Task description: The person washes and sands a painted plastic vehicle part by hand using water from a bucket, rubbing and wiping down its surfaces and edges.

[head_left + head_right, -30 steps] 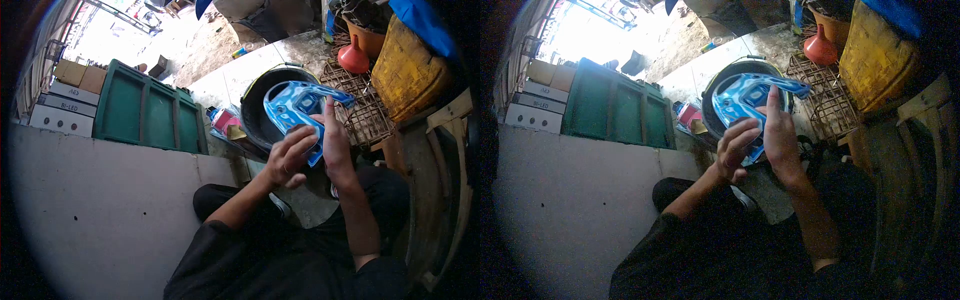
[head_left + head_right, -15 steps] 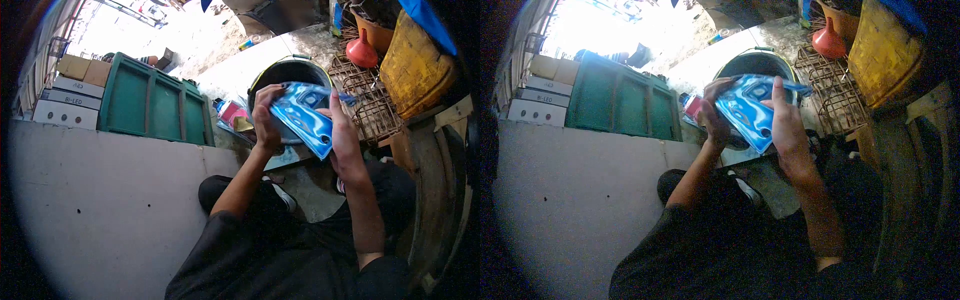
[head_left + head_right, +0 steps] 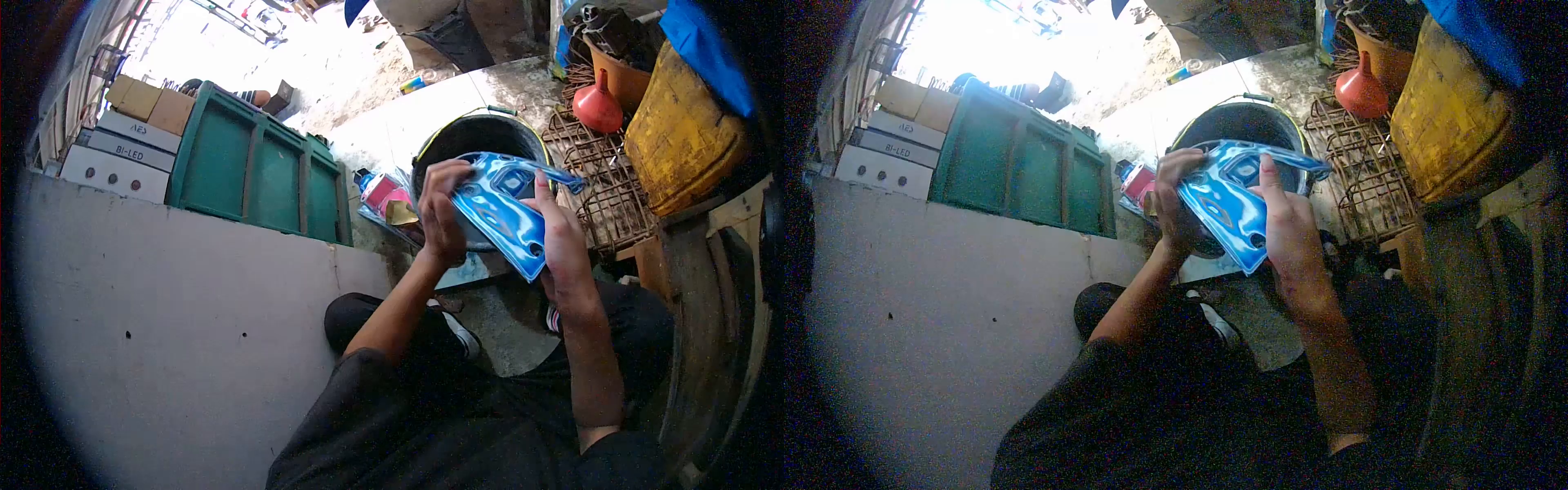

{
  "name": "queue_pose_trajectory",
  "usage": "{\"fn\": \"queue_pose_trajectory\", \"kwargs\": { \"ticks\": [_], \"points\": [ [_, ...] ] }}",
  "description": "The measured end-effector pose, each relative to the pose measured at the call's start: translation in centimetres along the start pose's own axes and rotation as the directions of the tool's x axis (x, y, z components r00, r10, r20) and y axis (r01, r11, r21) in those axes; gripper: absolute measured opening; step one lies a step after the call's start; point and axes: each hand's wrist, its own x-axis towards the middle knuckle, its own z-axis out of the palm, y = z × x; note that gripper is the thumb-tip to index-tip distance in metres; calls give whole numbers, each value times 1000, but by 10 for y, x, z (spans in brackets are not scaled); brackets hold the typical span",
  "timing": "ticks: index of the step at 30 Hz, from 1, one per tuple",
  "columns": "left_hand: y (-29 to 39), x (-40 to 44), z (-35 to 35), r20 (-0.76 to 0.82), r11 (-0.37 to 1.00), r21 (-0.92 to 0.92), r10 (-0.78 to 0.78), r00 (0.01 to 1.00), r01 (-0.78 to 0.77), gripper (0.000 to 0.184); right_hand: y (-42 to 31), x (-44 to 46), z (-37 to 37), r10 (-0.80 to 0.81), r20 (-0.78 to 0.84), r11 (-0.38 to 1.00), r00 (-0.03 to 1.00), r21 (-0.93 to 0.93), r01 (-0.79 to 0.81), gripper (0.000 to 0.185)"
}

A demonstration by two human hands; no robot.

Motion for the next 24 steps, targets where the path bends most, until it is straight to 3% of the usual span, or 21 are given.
{"fn": "queue_pose_trajectory", "kwargs": {
  "ticks": [3, 6, 9, 10, 15, 17, 19, 21, 23, 24],
  "points": [
    [-15, -1, 1, -39, 982, -159, -105, 994, 98, 65, -16, -11, 3, 107, 49, 990, 993, 88, -111, 53],
    [-6, -7, 3, -114, 991, -91, -112, 987, 102, 61, -20, -14, 2, 148, 78, 977, 986, 145, -159, 44],
    [5, -4, -1, -180, 989, -134, -81, 980, 57, 58, -23, -19, 4, 182, 141, 950, 973, 230, -210, 35],
    [10, -1, -5, -182, 998, -58, 3, 983, -14, 56, -26, -21, 5, 147, 173, 962, 974, 204, -181, 36],
    [5, 2, -10, -215, 984, -30, 164, 963, -174, 55, -34, -26, 5, 95, 301, 977, 949, 155, -147, 32],
    [19, 2, -11, -177, 979, 68, 203, 963, -194, 52, -20, -21, 11, 23, 259, 991, 966, 120, -56, 32],
    [33, 4, -8, -16, 925, 121, 366, 931, -361, 51, -11, -15, 14, -62, 215, 996, 975, 83, 45, 32],
    [33, 3, -6, -4, 939, 94, 332, 943, -330, 50, -7, -12, 14, -102, 183, 995, 978, 7, 102, 31],
    [8, 7, -12, 20, 988, -15, 155, 988, -155, 50, -13, -14, 10, -95, 195, 995, 976, -5, 98, 31],
    [5, 9, -14, -29, 996, -89, -29, 999, 27, 51, -15, -16, 9, -24, 227, 998, 974, 64, 9, 30]
  ]
}}
